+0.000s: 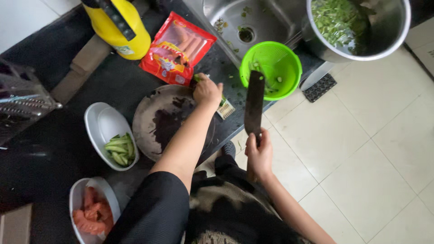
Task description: The person chops cucumbers into strips using a cleaver on a wooden board and puts them in a metal bowl. Then, the person washes leafy greens in a metal pot of water, drains them into a green colander, and adds the cucumber strips into the colander.
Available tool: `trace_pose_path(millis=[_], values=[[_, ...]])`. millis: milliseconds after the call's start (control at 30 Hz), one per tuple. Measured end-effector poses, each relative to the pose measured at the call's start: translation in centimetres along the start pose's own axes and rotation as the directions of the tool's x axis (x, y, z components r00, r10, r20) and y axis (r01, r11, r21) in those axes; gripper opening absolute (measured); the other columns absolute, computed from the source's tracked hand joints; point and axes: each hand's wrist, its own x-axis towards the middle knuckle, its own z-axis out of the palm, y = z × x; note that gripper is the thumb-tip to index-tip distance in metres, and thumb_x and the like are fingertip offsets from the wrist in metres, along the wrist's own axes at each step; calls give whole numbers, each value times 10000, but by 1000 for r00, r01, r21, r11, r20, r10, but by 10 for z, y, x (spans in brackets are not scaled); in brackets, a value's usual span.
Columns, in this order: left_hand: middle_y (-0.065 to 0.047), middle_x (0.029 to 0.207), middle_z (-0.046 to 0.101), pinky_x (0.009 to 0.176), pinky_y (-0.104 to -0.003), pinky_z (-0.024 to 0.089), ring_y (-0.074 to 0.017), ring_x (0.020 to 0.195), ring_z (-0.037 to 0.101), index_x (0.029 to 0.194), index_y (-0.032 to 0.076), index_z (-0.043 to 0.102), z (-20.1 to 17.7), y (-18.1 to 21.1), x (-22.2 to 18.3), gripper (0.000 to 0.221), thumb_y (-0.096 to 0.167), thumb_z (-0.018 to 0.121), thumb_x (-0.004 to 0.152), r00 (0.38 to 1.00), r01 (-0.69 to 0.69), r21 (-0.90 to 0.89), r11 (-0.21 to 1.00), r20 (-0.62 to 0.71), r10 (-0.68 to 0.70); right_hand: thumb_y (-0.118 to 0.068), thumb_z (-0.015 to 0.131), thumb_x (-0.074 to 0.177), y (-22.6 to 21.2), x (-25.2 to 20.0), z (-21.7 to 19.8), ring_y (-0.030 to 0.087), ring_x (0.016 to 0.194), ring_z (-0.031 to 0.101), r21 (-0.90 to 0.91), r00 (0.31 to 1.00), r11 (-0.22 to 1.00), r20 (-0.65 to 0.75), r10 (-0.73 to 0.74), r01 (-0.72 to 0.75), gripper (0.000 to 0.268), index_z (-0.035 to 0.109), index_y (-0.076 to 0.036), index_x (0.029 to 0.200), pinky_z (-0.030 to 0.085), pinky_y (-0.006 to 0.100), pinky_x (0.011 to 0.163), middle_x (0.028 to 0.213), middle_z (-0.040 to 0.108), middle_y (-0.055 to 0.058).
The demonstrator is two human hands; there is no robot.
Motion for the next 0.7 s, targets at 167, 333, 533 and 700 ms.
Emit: trace_pose_path(millis=[167, 333, 533, 700], values=[[-205, 1097, 720, 889, -473, 578, -365, 989, 723, 1252, 17, 421, -8, -6, -1, 757, 366, 843, 731, 970, 242, -143, 960, 40, -238, -128, 583, 983, -7, -6, -3, 86, 546, 553, -181, 998, 983, 65, 16, -4, 333, 538, -12, 1292, 451, 271, 476, 708, 608, 22], [-218, 1053, 720, 867, -452, 561, -359, 980, 715, 1205, -19, 505, -16, -56, -19, 640, 320, 830, 770, 986, -98, -608, 788, -166, -6, -129, 596, 997, -6, -1, 8, 124, 573, 574, -269, 990, 959, 128, -55, 88, 309, 566, -29, 1288, 472, 308, 512, 726, 641, 64], [-95, 953, 741, 705, -347, 625, -209, 851, 742, 1150, -14, 636, -54, -164, -86, 419, 234, 767, 839, 967, 252, -840, 481, 239, -89, -174, 581, 983, -13, 2, 38, 274, 602, 698, -467, 921, 857, 389, -22, 218, 360, 564, -89, 1332, 538, 395, 582, 729, 704, 157], [-98, 978, 746, 669, -334, 634, -193, 839, 746, 1156, -10, 650, -55, -202, -103, 382, 197, 771, 858, 985, 171, -817, 550, 121, -126, -158, 594, 966, -5, -14, 75, 449, 857, 703, -449, 770, 697, 594, -234, 559, 330, 601, -56, 1280, 550, 500, 732, 950, 725, 250]])
